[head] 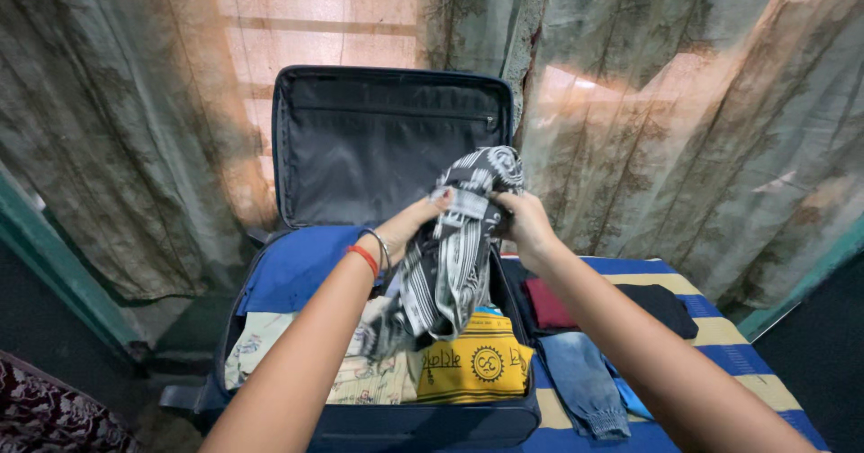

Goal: The person folds and organizes various items of clothing, including shirts and trousers, into a suitcase.

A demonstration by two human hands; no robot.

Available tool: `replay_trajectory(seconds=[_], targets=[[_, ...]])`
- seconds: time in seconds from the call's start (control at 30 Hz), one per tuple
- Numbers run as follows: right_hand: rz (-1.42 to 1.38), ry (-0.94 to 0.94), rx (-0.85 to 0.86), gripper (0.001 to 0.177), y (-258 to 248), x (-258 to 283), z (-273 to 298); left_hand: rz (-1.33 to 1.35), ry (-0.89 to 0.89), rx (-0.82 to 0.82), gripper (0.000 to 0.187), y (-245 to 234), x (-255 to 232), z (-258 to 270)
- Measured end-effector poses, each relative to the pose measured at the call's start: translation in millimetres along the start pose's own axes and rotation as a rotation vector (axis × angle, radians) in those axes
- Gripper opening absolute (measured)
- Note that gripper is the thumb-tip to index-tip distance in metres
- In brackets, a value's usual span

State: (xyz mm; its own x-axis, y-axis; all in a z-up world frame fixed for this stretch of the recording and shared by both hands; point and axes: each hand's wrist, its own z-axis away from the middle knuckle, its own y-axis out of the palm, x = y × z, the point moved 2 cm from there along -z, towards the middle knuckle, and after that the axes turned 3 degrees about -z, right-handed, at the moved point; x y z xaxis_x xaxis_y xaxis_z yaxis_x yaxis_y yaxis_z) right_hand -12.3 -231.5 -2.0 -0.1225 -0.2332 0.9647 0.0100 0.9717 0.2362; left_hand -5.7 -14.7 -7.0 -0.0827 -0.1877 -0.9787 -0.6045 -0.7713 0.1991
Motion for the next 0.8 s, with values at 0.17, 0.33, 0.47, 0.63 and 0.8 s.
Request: replay_trajectory(seconds=[0.17, 0.33, 0.47, 0.63, 0.8], targets=[[0.031, 0.008, 0.173, 0.014, -13, 7, -9, -0.196, 0.066, -0.061, 0.082, 17, 10, -19], [0.119, -0.027, 0.312, 0.024, -20, 24, -3, 0.230, 0.021, -0.255, 0.074, 20, 23, -32], [0.247, -0.030, 0.397, 0.028, -37, 33, -4, 0.256, 0.077, -0.229, 0.045, 21, 42, -51], [0.333, -0.134, 0.246, 0.047, -68, 21, -15, 0.445, -0.026, -0.214, 0.030, 38, 49, -70], [0.515, -0.236, 0.057, 0.075, -94, 30, -16, 0.415, -0.073, -0.215, 0.025, 48, 37, -69]])
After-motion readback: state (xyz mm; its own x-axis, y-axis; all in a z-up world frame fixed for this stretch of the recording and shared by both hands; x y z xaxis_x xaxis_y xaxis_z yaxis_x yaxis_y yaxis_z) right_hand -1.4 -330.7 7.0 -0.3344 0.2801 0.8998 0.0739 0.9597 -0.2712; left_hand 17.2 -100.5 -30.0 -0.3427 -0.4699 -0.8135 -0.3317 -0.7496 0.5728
